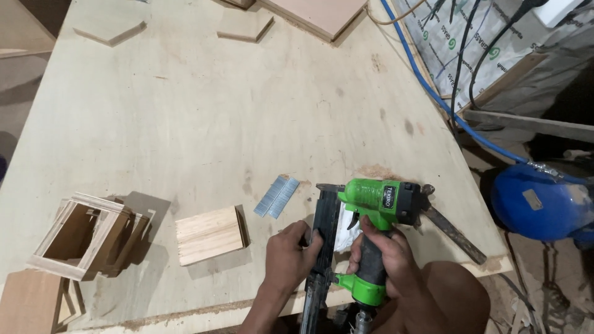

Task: Assembling small wooden frames by applying glue to the joints and securing them with a pneumatic nail gun.

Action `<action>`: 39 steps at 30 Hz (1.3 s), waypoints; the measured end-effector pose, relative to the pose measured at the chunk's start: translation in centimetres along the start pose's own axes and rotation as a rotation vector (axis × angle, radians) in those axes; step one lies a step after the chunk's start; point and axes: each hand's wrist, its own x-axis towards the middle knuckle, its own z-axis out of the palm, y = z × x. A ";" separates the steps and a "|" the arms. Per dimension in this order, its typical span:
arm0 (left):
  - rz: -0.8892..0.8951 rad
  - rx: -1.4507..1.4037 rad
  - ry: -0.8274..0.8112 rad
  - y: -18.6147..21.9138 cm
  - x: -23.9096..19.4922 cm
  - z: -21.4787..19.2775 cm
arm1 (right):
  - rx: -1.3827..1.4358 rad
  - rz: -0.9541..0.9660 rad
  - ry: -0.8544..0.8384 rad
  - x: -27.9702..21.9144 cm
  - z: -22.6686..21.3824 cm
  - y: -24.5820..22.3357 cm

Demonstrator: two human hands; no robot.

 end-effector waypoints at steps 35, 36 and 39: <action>-0.322 -0.368 -1.012 9.4 0.2 -17.9 | 0.540 0.462 -0.242 5.3 -4.9 3.7; -0.319 -0.374 -1.010 6.2 -1.5 -13.5 | 0.534 0.460 -0.239 6.5 -6.2 4.6; -0.215 0.213 -0.761 0.1 -10.4 -8.1 | 0.620 0.462 -0.387 8.9 -6.8 6.2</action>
